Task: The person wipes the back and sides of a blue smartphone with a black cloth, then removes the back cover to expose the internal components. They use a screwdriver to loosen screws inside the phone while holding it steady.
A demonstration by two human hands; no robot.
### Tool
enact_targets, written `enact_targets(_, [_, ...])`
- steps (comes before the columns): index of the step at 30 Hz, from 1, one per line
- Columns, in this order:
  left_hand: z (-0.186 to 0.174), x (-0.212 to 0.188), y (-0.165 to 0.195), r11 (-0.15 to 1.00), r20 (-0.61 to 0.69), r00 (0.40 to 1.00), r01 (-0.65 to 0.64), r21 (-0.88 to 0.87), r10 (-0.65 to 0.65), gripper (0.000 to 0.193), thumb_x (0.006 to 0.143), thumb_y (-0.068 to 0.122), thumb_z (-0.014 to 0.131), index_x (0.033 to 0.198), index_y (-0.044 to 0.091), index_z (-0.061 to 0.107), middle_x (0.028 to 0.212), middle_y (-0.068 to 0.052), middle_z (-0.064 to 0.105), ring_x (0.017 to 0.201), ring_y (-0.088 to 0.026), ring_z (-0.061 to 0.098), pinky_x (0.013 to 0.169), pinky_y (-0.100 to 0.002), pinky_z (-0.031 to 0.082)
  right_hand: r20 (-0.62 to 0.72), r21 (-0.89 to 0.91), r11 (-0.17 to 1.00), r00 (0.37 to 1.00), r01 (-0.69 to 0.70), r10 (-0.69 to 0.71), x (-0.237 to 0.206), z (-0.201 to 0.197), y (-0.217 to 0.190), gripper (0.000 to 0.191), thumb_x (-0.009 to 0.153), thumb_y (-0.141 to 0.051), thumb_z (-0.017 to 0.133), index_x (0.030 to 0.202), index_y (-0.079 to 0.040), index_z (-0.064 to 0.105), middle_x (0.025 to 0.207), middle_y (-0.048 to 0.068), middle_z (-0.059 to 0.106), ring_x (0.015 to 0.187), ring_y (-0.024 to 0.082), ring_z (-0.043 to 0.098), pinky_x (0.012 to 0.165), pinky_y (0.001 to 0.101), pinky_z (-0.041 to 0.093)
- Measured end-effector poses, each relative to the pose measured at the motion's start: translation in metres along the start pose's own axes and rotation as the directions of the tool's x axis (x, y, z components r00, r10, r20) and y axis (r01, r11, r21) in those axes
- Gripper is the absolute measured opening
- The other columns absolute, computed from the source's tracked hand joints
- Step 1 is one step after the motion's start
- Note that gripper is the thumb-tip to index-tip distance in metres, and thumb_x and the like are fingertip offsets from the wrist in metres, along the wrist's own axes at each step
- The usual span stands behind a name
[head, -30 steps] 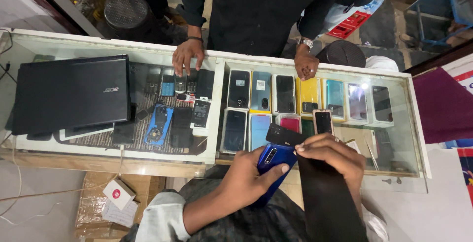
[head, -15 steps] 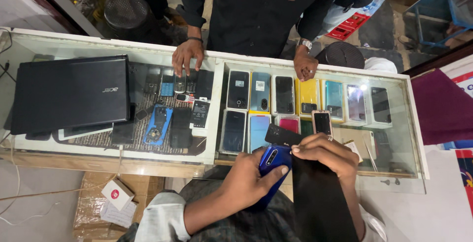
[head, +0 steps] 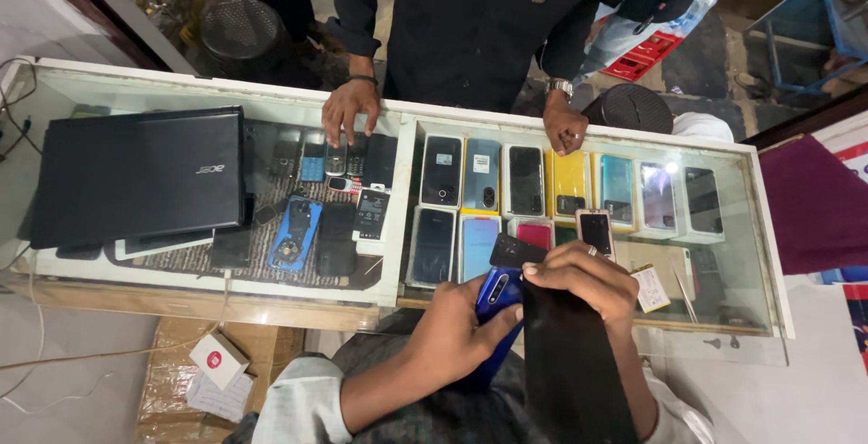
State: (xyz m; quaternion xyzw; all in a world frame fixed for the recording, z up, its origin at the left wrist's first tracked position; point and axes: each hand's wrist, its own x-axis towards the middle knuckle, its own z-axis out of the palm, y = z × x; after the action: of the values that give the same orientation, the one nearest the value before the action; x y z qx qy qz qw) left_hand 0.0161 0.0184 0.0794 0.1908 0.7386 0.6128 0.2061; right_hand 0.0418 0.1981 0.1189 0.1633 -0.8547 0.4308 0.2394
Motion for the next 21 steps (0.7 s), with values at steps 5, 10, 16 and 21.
enact_targets(5, [-0.003,0.002,0.005,0.999,0.016,1.0,-0.007,-0.033,0.007,0.02,0.093,0.02,0.073,0.096,0.0,0.069,0.059,-0.008,0.066,0.049,-0.013,0.064,0.048,-0.031,0.048,-0.057,-0.006,1.0,0.998,0.011,-0.011,0.005,0.002,-0.004,0.022,0.067,0.005,0.078,0.088,0.003,0.071,0.078,0.01,0.068,0.076,0.02,0.068,0.07,0.0284,0.052])
enact_targets(10, [-0.006,0.005,0.007,0.999,-0.05,0.998,-0.043,-0.019,0.042,0.021,0.092,0.02,0.074,0.101,0.001,0.07,0.061,-0.009,0.067,0.051,-0.013,0.066,0.051,-0.031,0.051,-0.181,-0.01,1.0,0.983,0.028,-0.029,0.005,0.017,-0.005,0.019,0.075,0.011,0.078,0.091,0.004,0.07,0.083,0.012,0.068,0.079,0.022,0.068,0.075,0.0304,0.054])
enact_targets(16, [-0.006,0.008,0.004,0.996,-0.083,0.993,-0.085,-0.042,0.081,0.022,0.093,0.019,0.073,0.106,0.001,0.071,0.066,-0.009,0.07,0.053,-0.013,0.067,0.053,-0.03,0.052,-0.18,-0.073,0.986,0.971,0.149,-0.16,0.005,0.021,0.011,0.029,0.068,-0.003,0.081,0.095,0.004,0.072,0.086,0.013,0.07,0.083,0.023,0.07,0.077,0.0316,0.056])
enact_targets(21, [-0.009,0.008,0.004,0.994,-0.092,0.992,-0.09,-0.065,0.084,0.021,0.093,0.017,0.073,0.106,0.001,0.071,0.07,-0.008,0.072,0.055,-0.011,0.067,0.055,-0.029,0.053,-0.118,-0.051,0.992,0.986,0.113,-0.118,0.007,0.017,0.012,0.03,0.068,-0.005,0.081,0.096,0.004,0.073,0.085,0.011,0.069,0.081,0.023,0.069,0.076,0.0311,0.054])
